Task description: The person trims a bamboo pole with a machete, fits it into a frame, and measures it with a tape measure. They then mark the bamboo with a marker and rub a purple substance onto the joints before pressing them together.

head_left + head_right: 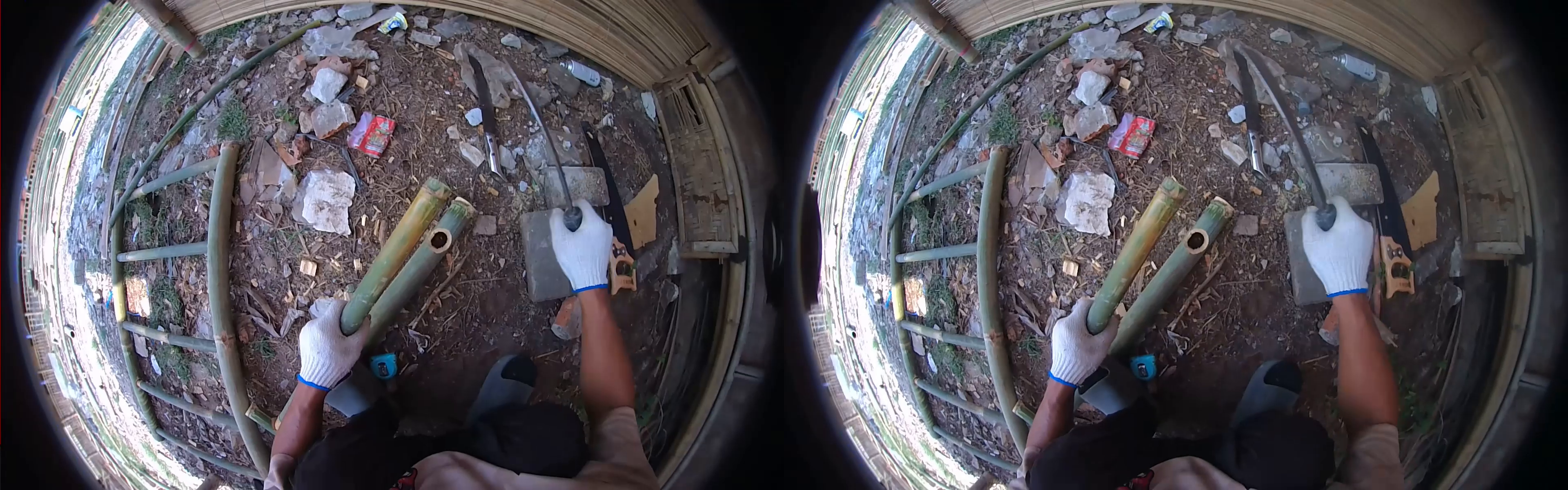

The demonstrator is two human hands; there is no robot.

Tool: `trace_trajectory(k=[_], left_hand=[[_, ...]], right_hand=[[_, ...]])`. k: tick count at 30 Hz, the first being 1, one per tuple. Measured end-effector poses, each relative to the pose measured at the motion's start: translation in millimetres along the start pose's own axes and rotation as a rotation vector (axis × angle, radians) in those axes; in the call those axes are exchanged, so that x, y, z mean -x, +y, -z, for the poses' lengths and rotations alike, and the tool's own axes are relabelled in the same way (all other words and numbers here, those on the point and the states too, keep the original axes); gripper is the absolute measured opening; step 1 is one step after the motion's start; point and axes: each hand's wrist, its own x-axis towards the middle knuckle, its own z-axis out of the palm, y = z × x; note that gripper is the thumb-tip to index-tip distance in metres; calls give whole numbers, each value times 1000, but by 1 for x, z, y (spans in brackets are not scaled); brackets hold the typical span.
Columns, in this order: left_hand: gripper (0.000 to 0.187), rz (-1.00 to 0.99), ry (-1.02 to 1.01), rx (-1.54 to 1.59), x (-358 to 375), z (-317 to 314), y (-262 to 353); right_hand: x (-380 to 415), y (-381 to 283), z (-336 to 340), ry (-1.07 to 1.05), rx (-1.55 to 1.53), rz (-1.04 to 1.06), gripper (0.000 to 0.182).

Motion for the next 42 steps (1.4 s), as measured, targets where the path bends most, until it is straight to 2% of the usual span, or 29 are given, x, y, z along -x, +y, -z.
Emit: trace_trajectory(k=[2,4,6,8,9,11,12,14,16,18,20,22,25,26,28,29,30,32,34,36,38,40,42], left_hand=[[25,-22,12,-67,2,-14,-1],[28,-56,31,-77,2,-21,-3],[30,-59,43,-85,5,-22,-2],[31,-30,31,-62,11,-21,0],[31,-14,13,-63,15,-21,0],[32,-15,38,-140,16,-22,4],[27,-12,40,-99,19,-13,7],[26,-20,100,-58,11,-10,2],[25,8,98,-82,3,-28,3],[24,-10,58,-151,-1,-30,0],[24,1,61,-157,1,-35,0],[24,14,53,-155,6,-30,4],[25,-4,82,-127,10,-32,1],[25,-2,82,-121,9,-37,-2],[35,-28,35,-186,5,-49,-4],[32,42,-97,-254,2,-53,0],[32,34,-108,-247,5,-53,0],[31,-6,1,-165,1,-50,-4],[32,43,-36,-178,1,-46,-7],[33,-5,20,-200,5,-46,-6],[33,5,14,-192,4,-45,-7],[28,25,16,-140,7,-41,-1],[29,29,2,-152,16,-33,2]], right_hand=[[31,-39,-4,-120,-71,247,18],[48,-62,-20,-158,-11,601,15],[54,-84,-30,-318,12,723,21],[40,-76,-45,-218,75,819,22],[18,-68,-37,-251,154,675,21],[-45,-44,-11,-285,358,26,30],[-77,-3,22,-485,275,103,34],[-74,48,13,-82,444,-79,32],[-30,27,20,-14,200,-17,24],[12,-22,24,-202,37,84,17],[39,-40,-1,-230,24,487,16],[52,-62,-23,-370,68,650,19],[40,-57,-35,-370,110,752,17],[25,-44,-29,-348,115,609,18],[3,-21,-13,-505,350,462,20],[8,-21,-14,-498,403,442,20],[21,-23,-11,-495,453,404,20],[36,-35,-14,-445,386,296,20],[53,-42,-28,-393,257,447,19],[63,-49,-35,-498,226,682,20],[56,-40,-39,-489,210,725,19],[23,-26,-28,-386,235,336,19],[-11,3,-31,-283,439,-3,20]])
